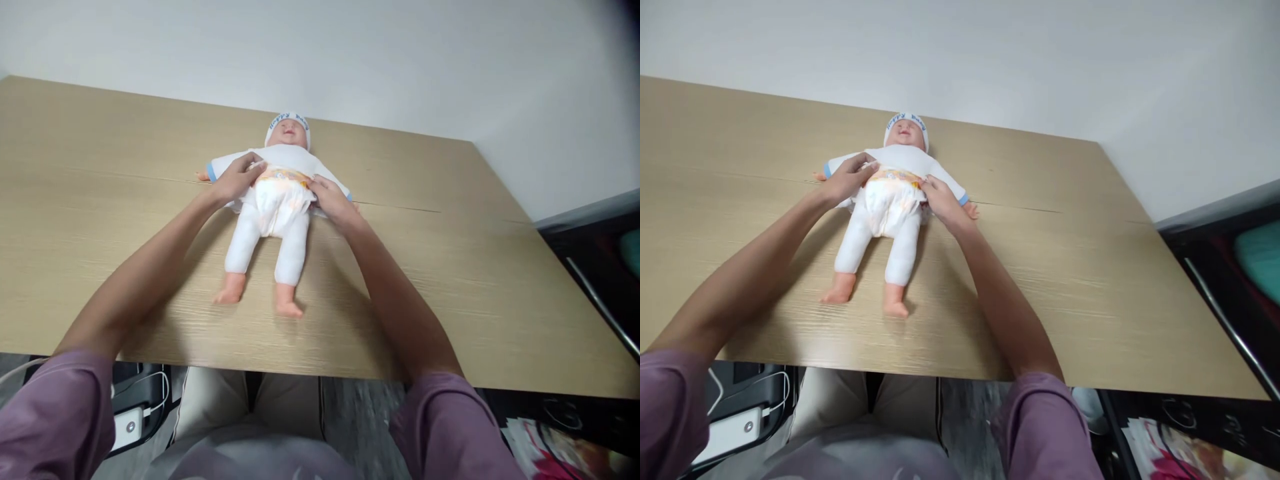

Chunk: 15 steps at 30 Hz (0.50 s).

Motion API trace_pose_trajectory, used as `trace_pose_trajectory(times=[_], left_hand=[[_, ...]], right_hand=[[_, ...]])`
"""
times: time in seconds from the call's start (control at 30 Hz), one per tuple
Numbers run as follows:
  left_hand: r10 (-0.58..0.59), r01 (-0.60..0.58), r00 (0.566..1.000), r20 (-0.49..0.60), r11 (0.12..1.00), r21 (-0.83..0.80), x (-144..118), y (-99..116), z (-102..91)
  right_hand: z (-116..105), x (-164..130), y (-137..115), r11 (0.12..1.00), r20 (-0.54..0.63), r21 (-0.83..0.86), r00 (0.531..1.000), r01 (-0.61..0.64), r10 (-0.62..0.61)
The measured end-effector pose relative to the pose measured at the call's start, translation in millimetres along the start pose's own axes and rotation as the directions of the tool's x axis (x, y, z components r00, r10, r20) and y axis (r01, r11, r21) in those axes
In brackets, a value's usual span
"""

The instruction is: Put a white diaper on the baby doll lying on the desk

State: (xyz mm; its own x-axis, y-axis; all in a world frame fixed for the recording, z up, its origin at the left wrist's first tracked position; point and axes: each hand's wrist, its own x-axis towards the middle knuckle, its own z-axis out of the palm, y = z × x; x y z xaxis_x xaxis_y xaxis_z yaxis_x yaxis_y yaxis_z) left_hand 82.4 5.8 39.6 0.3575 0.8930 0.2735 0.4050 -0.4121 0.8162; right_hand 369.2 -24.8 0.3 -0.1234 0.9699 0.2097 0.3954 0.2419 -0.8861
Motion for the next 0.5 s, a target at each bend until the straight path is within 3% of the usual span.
trace_pose_trajectory(times=[0.13,0.23,0.3,0.37,0.43,0.5], left_hand=[[-0.055,0.052,0.995,0.085,0.998,0.042,-36.3,21.4,-2.7],[-0.024,0.023,1.000,0.006,0.985,0.169,-44.4,38.2,-3.1],[0.075,-0.035,0.989,-0.124,0.953,0.302,-44.3,53.7,1.2],[0.195,-0.105,0.964,-0.183,0.904,0.414,-44.6,72.3,10.8],[0.286,-0.202,0.951,-0.117,0.863,0.464,-46.7,90.4,25.0],[0.328,-0.299,0.944,0.020,0.832,0.467,-49.8,103.3,41.1]], right_hand=[[-10.9,-44.7,-16.9,0.992,0.131,0.064,0.986,-0.112,0.103],[-17.5,-62.1,-25.8,0.997,-0.058,-0.043,0.997,-0.062,0.059],[-20.5,-73.7,-29.0,0.985,-0.222,-0.169,0.975,-0.034,-0.005],[-22.2,-89.7,-29.0,0.956,-0.297,-0.290,0.953,-0.032,-0.058],[-22.4,-107.9,-24.9,0.914,-0.303,-0.404,0.948,-0.041,-0.092],[-21.7,-123.0,-17.5,0.860,-0.296,-0.507,0.949,-0.059,-0.110]])
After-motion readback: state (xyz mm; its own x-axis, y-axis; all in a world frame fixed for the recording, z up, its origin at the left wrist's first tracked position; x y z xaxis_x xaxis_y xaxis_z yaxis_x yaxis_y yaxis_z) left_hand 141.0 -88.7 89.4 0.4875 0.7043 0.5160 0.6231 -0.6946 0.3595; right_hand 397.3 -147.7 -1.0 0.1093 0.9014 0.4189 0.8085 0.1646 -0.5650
